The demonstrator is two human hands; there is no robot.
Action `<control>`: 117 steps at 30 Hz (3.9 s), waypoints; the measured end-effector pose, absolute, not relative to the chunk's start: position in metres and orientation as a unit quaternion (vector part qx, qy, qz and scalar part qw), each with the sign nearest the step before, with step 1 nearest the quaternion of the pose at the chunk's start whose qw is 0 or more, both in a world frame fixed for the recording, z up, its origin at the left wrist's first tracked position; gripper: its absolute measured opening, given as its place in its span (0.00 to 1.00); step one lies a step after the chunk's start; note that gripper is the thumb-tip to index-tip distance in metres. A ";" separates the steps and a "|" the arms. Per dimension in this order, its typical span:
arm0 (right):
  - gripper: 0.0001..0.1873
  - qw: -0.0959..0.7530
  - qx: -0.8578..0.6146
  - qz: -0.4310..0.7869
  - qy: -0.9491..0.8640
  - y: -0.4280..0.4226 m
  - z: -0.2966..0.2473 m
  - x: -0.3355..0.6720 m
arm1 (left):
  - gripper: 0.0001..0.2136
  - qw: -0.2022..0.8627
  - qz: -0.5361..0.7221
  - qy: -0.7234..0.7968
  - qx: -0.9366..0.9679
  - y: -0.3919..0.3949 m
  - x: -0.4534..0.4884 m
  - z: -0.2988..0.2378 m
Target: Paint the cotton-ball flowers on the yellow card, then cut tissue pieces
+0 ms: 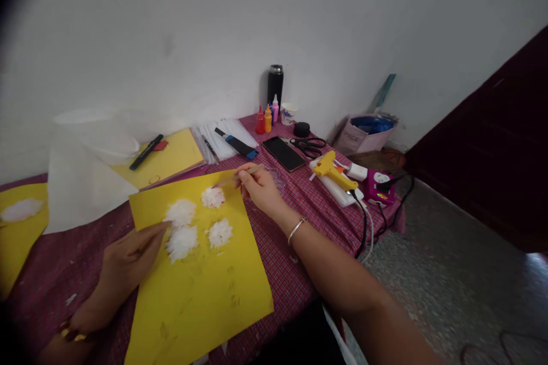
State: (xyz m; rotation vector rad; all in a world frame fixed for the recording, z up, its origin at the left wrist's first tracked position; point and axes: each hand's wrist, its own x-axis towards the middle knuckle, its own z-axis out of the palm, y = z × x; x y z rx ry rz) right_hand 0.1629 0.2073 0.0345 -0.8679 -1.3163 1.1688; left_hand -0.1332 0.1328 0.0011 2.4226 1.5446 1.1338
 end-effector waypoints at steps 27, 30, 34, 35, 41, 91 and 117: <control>0.14 0.444 -0.581 0.223 -0.644 0.221 0.047 0.234 | 0.12 0.061 0.336 0.539 0.770 0.132 -0.134 0.007; 0.14 0.412 -0.584 0.225 -0.662 0.225 0.040 0.233 | 0.16 0.072 0.331 0.550 0.764 0.131 -0.136 0.005; 0.12 0.407 -0.576 0.294 -0.645 0.226 0.037 0.231 | 0.19 0.086 0.345 0.537 0.765 0.132 -0.139 0.002; 0.12 0.432 -0.570 0.309 -0.627 0.225 0.039 0.229 | 0.19 0.085 0.348 0.533 0.766 0.132 -0.139 0.002; 0.16 0.565 -0.461 0.430 -0.532 0.210 0.046 0.197 | 0.21 0.077 0.346 0.530 0.770 0.131 -0.135 0.006; 0.12 0.462 -0.546 0.344 -0.609 0.216 0.046 0.229 | 0.17 0.086 0.279 0.581 0.760 0.139 -0.138 -0.001; 0.13 0.433 -0.464 0.536 -0.556 0.190 0.052 0.167 | 0.23 0.094 0.239 0.670 0.696 0.136 -0.125 0.008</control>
